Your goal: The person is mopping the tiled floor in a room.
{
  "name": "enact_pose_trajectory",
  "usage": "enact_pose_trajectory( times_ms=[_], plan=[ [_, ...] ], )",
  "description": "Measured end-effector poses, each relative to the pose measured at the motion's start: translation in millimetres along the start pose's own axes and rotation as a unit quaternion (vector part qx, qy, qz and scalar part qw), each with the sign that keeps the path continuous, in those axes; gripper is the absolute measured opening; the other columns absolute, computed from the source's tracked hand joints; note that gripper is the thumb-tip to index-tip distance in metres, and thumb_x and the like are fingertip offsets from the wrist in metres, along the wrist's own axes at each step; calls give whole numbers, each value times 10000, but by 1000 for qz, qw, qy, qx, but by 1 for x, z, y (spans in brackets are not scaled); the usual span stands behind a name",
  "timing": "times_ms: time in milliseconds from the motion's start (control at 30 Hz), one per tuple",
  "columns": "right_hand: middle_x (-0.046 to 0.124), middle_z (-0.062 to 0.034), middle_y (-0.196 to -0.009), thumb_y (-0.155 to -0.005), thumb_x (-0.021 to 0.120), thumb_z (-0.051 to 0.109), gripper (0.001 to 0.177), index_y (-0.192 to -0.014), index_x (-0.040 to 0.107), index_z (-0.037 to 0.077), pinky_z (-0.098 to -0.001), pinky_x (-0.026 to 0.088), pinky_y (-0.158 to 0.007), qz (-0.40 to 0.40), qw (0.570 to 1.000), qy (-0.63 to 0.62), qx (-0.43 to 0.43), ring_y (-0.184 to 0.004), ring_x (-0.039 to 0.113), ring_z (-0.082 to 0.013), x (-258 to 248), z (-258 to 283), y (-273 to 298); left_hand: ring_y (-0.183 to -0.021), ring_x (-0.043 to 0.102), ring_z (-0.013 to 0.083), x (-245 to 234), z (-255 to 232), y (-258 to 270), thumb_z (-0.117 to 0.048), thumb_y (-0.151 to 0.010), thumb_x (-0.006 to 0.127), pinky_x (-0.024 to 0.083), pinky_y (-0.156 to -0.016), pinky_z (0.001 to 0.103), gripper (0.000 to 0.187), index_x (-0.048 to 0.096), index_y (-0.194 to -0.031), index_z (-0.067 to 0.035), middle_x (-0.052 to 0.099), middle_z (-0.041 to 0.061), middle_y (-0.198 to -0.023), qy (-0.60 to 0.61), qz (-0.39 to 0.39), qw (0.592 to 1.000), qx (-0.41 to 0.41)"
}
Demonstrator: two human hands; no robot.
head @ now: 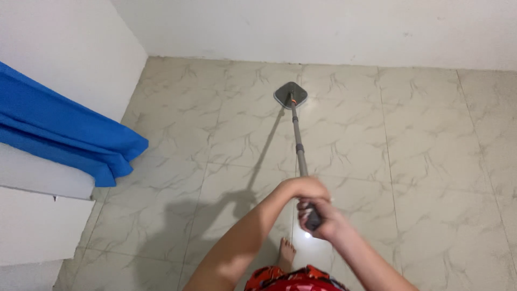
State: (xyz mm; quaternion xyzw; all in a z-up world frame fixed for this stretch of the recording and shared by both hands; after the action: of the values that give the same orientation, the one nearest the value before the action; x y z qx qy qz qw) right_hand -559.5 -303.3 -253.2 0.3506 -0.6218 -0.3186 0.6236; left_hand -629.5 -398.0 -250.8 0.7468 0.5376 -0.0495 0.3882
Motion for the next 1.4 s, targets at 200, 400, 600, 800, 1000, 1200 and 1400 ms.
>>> enact_pose_trajectory(
  times_ms=[200,400,600,800,1000,1200,1400],
  plan=[
    [574,42,-681,-943,595,169,116,-892,616,67,-197,431,-427,70,995,-63,30,-533,524,-49,39,-32,121,-1183,586,353,-21,-36,26,-290,-664,740,440,-1025,447,577,697,-1235,-217,640,180,-1283,61,-152,986,-38],
    [594,15,-700,-923,612,166,96,-892,591,77,-218,438,-436,116,988,-87,50,-527,553,-75,53,-43,68,-1335,485,382,-6,54,33,-180,-649,776,501,-1079,591,890,438,-1466,-287,431,208,-1464,434,-242,866,-52],
    [618,-8,-711,-898,669,161,116,-845,569,134,-248,478,-468,110,993,-50,-6,-556,590,-143,38,-22,-71,-1051,665,395,40,49,79,-206,-811,679,540,-953,506,444,584,-1241,-153,637,227,-1182,784,-47,619,14],
    [618,-36,-728,-925,696,218,182,-876,595,74,-258,519,-479,87,990,-86,-77,-554,598,-140,-10,-80,-4,-851,708,213,101,35,127,-323,-861,735,592,-801,355,343,703,-1058,-45,730,87,-950,760,-66,646,27],
    [598,-15,-678,-912,657,163,140,-880,606,36,-210,484,-414,115,975,-190,-19,-486,551,-89,-53,-226,172,-741,686,158,209,-47,252,-402,-876,752,604,-699,317,298,692,-993,-134,704,29,-866,750,-85,651,-84],
    [584,-6,-686,-934,625,89,86,-868,576,62,-187,490,-441,201,939,-279,-18,-493,549,-74,-56,-269,189,-736,697,163,251,-46,247,-420,-915,709,622,-652,318,323,626,-990,-117,695,42,-866,746,-47,660,-78],
    [570,-12,-684,-951,597,104,108,-889,574,18,-226,509,-471,271,911,-295,-100,-549,569,-110,-62,-217,128,-507,615,128,230,24,148,-351,-865,779,583,-529,268,310,610,-810,-97,620,5,-646,722,-90,685,-45]
  ],
)
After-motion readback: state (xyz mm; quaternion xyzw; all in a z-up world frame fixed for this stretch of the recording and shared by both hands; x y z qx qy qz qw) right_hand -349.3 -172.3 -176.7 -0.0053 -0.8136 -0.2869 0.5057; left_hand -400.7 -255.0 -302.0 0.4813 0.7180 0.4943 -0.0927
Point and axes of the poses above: each hand's wrist, its own y-axis away from the middle knuckle, its own x-axis out of the palm, z = x × y, the point moved 7 cm from there along -y, towards the middle knuckle
